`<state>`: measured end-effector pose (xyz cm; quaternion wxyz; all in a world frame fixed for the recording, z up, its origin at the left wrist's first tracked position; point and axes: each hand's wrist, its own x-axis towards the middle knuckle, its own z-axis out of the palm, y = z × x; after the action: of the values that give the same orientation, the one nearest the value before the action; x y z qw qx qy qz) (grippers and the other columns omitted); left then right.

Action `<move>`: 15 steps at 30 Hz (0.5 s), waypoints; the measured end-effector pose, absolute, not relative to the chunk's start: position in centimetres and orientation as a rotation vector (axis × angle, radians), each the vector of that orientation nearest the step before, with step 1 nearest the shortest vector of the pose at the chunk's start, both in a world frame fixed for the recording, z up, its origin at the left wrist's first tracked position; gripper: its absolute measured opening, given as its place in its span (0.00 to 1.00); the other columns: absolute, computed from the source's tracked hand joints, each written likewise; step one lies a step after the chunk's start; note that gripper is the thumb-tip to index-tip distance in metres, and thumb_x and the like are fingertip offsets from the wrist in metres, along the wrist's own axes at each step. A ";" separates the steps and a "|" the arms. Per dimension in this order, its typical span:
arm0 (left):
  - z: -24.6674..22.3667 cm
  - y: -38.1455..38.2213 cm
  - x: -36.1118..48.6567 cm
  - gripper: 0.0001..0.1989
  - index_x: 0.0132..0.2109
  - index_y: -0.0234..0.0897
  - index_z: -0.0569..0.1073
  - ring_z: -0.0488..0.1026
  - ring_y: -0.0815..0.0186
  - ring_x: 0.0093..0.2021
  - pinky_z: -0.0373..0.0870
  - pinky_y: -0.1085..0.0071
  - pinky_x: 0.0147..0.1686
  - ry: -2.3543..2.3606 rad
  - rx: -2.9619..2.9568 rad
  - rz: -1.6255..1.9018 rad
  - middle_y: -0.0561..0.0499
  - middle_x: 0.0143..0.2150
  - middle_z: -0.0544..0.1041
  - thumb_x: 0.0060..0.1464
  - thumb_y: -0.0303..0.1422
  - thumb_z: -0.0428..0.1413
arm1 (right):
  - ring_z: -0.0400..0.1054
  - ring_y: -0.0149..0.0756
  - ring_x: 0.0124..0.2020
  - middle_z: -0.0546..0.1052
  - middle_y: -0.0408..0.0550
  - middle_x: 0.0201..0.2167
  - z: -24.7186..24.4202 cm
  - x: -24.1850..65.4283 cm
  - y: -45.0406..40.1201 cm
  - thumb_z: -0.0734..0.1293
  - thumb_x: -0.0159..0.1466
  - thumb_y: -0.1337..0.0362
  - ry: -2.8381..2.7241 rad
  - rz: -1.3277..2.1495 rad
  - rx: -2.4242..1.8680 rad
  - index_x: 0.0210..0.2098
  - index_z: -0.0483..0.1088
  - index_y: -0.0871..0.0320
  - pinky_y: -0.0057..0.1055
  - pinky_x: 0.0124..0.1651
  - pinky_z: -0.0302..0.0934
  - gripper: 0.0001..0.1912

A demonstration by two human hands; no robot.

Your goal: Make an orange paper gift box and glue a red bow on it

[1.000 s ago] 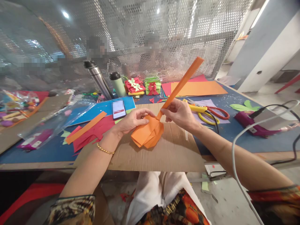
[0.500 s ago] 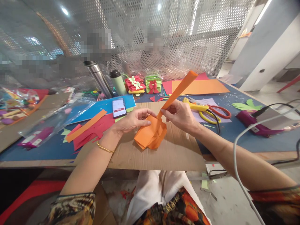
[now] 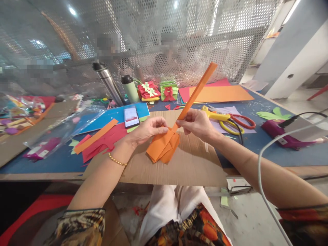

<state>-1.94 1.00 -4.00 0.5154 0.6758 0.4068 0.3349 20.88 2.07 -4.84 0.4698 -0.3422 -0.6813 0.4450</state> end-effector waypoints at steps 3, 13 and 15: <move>-4.1 1.0 -1.7 0.25 0.36 0.36 0.74 0.66 0.70 0.33 0.61 0.72 0.34 0.995 1.613 0.792 0.55 0.33 0.72 0.44 0.49 0.74 | 0.65 0.25 0.15 0.78 0.43 0.24 -4.8 20.9 2.0 0.75 0.54 0.57 -1.659 1.068 -0.850 0.29 0.72 0.58 0.25 0.18 0.59 0.12; -3.7 -0.1 -0.7 0.28 0.37 0.36 0.74 0.71 0.66 0.36 0.65 0.70 0.36 0.985 1.610 0.696 0.51 0.35 0.75 0.52 0.58 0.66 | 0.65 0.26 0.15 0.74 0.39 0.21 -5.6 19.8 2.1 0.74 0.53 0.55 -1.498 1.146 -0.828 0.30 0.72 0.57 0.25 0.18 0.61 0.13; -3.6 -0.3 -0.6 0.26 0.39 0.36 0.75 0.72 0.66 0.36 0.65 0.70 0.35 0.981 1.610 0.687 0.51 0.36 0.76 0.54 0.56 0.65 | 0.65 0.26 0.15 0.75 0.40 0.21 -5.6 19.7 2.1 0.73 0.53 0.56 -1.490 1.120 -0.851 0.29 0.71 0.56 0.25 0.18 0.61 0.12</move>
<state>-0.60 -0.27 -3.64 0.5377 0.6765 0.4122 0.2887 19.72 2.13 -5.59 0.5196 -0.3548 -0.6214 0.4669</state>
